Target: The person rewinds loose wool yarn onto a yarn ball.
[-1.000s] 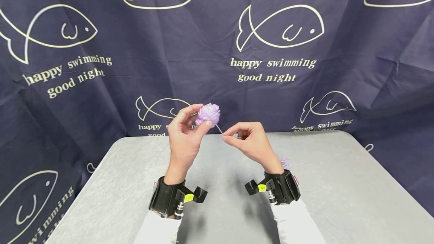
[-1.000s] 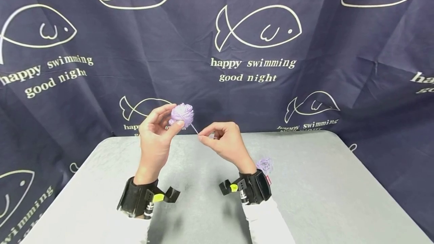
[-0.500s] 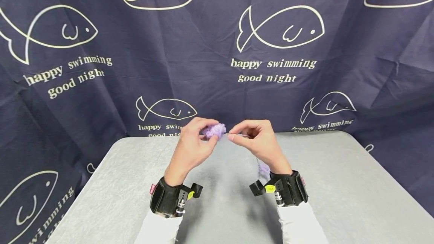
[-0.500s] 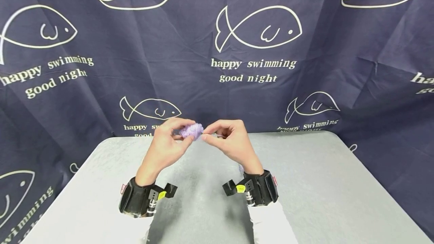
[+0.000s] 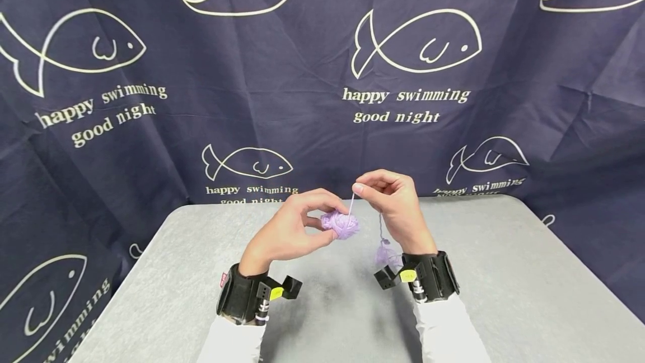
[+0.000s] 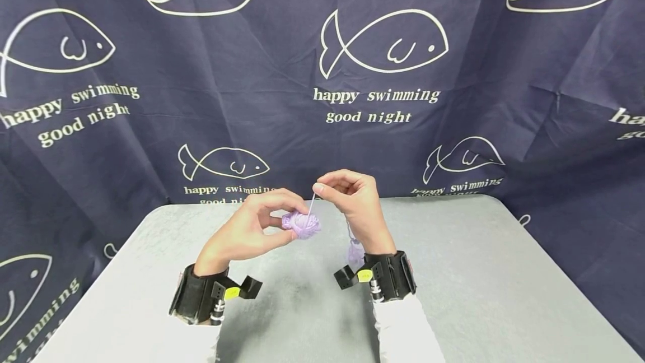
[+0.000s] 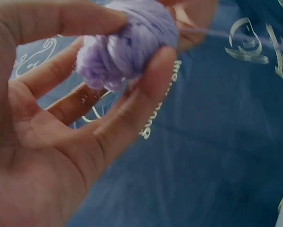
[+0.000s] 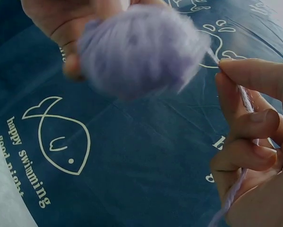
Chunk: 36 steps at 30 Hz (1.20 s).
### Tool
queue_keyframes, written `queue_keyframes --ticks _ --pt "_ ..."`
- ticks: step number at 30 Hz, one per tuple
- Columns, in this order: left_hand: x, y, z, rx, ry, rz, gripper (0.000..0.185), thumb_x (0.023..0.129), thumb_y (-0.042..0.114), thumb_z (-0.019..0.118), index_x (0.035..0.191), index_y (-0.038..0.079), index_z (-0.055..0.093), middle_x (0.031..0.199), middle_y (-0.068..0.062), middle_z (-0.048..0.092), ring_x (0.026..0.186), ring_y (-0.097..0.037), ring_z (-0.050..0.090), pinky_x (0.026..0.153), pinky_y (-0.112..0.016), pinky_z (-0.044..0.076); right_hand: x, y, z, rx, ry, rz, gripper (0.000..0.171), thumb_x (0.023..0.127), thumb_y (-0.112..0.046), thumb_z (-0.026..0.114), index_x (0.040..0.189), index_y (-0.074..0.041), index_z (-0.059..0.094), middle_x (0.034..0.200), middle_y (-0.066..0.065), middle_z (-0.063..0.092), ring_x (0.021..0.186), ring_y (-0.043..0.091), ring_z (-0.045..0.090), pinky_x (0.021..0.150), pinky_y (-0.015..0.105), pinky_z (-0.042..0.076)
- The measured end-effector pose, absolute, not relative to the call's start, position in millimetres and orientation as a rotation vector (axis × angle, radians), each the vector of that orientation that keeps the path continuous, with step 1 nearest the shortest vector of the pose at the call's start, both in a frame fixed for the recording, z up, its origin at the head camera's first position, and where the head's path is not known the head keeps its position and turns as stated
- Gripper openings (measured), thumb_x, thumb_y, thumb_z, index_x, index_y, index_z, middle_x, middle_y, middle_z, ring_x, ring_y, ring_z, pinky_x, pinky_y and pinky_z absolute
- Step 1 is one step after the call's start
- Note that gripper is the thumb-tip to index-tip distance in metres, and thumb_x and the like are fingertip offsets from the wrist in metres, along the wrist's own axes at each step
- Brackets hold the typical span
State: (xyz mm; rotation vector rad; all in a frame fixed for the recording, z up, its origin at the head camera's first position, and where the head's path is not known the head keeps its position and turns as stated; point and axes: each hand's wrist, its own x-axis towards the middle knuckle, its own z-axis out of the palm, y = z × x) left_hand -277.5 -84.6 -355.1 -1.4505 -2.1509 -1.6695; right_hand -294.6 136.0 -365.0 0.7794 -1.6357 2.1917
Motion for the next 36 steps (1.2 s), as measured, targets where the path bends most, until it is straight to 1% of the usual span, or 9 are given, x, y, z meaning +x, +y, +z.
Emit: queue_keyframes --ticks 5,10,14,18,22,26,30,33,36 --pt "-279.1 -83.6 -354.4 -1.513 -1.894 -1.956 0.035 0.080 -0.018 0.069 0.114 -0.009 0.065 0.115 -0.021 0.062 0.102 -0.025 0.065 0.078 -0.044 0.062 -296.2 134.9 -367.3 0.833 -1.672 2.202 0.020 0.088 0.007 0.073 0.090 -0.013 0.078 0.076 -0.001 0.070 0.051 0.008 0.034 0.047 0.025 0.020" --pt "-280.2 -80.6 -353.8 -1.387 -1.649 -2.170 0.040 0.079 -0.017 0.071 0.115 0.001 0.067 0.116 -0.013 0.064 0.101 -0.019 0.065 0.082 -0.031 0.059 -295.3 132.9 -368.4 0.876 -1.753 2.184 0.018 0.087 0.002 0.075 0.091 -0.015 0.078 0.077 -0.003 0.070 0.053 0.005 0.039 0.046 0.022 0.025" --pt "-280.4 -77.2 -352.8 -1.229 -1.518 -2.169 0.043 0.079 -0.014 0.072 0.115 0.010 0.069 0.113 -0.008 0.067 0.098 -0.019 0.066 0.083 -0.026 0.057 -293.3 128.8 -368.2 0.866 -1.841 2.140 0.021 0.086 0.004 0.074 0.090 -0.016 0.077 0.079 -0.003 0.071 0.060 0.005 0.048 0.051 0.018 0.036" --pt "-280.1 -72.9 -351.0 -1.054 -1.429 -2.156 0.042 0.081 -0.016 0.068 0.114 0.009 0.068 0.111 -0.009 0.069 0.096 -0.020 0.067 0.083 -0.026 0.056 -291.1 122.9 -367.1 0.865 -1.930 2.078 0.010 0.086 0.002 0.076 0.093 -0.005 0.076 0.081 0.000 0.072 0.065 0.007 0.055 0.058 0.020 0.043" --pt "-280.9 -70.6 -349.8 -0.885 -1.379 -2.137 0.037 0.082 -0.018 0.068 0.115 -0.002 0.065 0.107 -0.010 0.070 0.093 -0.019 0.067 0.080 -0.026 0.058 -288.7 119.0 -365.7 0.885 -2.004 2.003 0.011 0.086 -0.001 0.078 0.095 0.002 0.074 0.077 0.000 0.070 0.060 0.009 0.049 0.055 0.021 0.039" --pt "-283.2 -70.6 -350.7 -0.723 -1.421 -1.977 0.039 0.080 -0.017 0.074 0.116 -0.011 0.062 0.108 -0.011 0.067 0.093 -0.019 0.065 0.075 -0.026 0.060 -286.2 118.7 -364.9 0.921 -2.072 1.915 0.009 0.086 -0.004 0.079 0.095 -0.003 0.076 0.064 -0.001 0.057 0.053 0.011 0.038 0.048 0.024 0.029" --pt "-283.4 -72.2 -353.3 -0.612 -1.579 -1.727 0.040 0.079 -0.008 0.081 0.116 -0.006 0.067 0.112 -0.012 0.066 0.095 -0.020 0.065 0.072 -0.024 0.059 -284.3 119.9 -364.2 0.962 -2.094 1.869 0.008 0.086 -0.005 0.079 0.094 -0.008 0.077 0.060 -0.001 0.047 0.052 0.012 0.034 0.045 0.025 0.025" --pt "-282.7 -74.1 -355.0 -0.575 -1.722 -1.562 0.040 0.079 -0.004 0.083 0.117 0.000 0.070 0.111 -0.011 0.067 0.096 -0.020 0.065 0.073 -0.026 0.060 -283.9 121.5 -363.3 0.976 -2.053 1.883 0.008 0.086 -0.002 0.078 0.094 -0.004 0.076 0.062 -0.001 0.051 0.052 0.012 0.035 0.046 0.026 0.027" --pt "-282.4 -76.8 -355.3 -0.583 -1.857 -1.442 0.040 0.078 -0.003 0.084 0.115 0.004 0.072 0.109 -0.009 0.066 0.097 -0.019 0.065 0.076 -0.029 0.061 -283.9 124.3 -361.7 0.949 -1.988 1.924 0.008 0.085 0.001 0.077 0.093 0.002 0.075 0.067 0.000 0.061 0.054 0.011 0.040 0.048 0.024 0.032"
